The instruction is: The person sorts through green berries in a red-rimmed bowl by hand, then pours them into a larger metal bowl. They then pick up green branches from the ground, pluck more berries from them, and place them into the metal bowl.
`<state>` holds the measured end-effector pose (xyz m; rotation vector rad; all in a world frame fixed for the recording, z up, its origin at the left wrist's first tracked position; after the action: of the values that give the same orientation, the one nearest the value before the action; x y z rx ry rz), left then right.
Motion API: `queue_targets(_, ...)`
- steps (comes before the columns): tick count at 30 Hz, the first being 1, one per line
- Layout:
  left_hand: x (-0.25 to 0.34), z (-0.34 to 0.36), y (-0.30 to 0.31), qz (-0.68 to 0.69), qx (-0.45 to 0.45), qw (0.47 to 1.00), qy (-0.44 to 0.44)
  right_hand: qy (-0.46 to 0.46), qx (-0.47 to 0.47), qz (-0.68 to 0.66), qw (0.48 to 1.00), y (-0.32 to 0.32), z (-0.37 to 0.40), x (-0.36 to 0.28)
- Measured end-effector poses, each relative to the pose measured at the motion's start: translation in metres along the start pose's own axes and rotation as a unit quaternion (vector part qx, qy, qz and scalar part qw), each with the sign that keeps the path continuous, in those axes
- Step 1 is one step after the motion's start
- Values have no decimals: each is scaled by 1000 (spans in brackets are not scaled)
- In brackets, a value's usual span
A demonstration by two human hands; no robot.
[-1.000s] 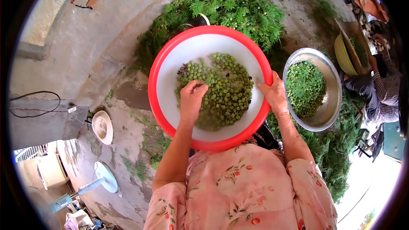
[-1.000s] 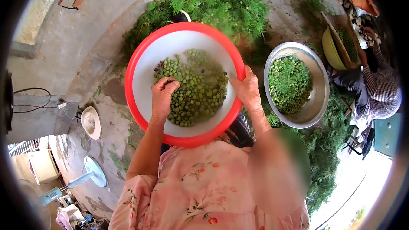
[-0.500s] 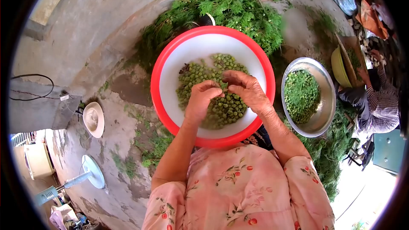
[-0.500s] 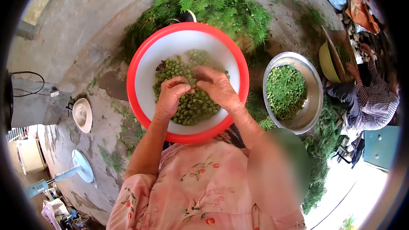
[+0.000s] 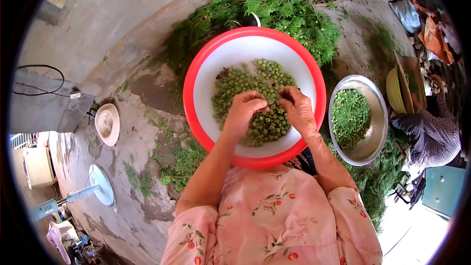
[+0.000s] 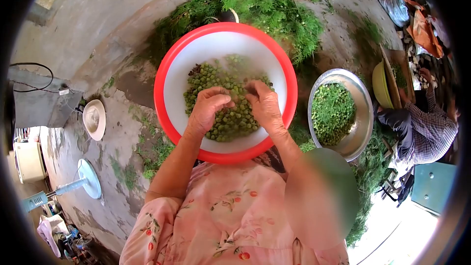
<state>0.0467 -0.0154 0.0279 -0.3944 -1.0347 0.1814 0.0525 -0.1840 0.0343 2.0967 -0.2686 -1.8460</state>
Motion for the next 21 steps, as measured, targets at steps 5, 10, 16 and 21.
queue_targets(5,-1,-5,20,-89,125,987,-55,144,124,211,959,34,18,-20)
queue_targets(10,-1,-6,28,-153,213,956,-131,9,250,50,967,73,35,43)
queue_targets(16,0,-8,28,-170,248,934,-191,-191,196,-268,924,56,46,56)
queue_targets(21,50,57,13,-441,319,747,-380,-219,212,-320,897,56,45,57)
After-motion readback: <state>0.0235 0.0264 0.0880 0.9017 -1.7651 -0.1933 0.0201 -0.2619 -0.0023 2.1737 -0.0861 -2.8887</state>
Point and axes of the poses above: each hand's wrist, its own z-axis away from the middle knuckle, its own y-axis out of the back of the hand, x = y × z, the point moved 4 cm from there along -z, towards the middle knuckle, and after that the axes turned 7 degrees about y, right-handed, at the moved point
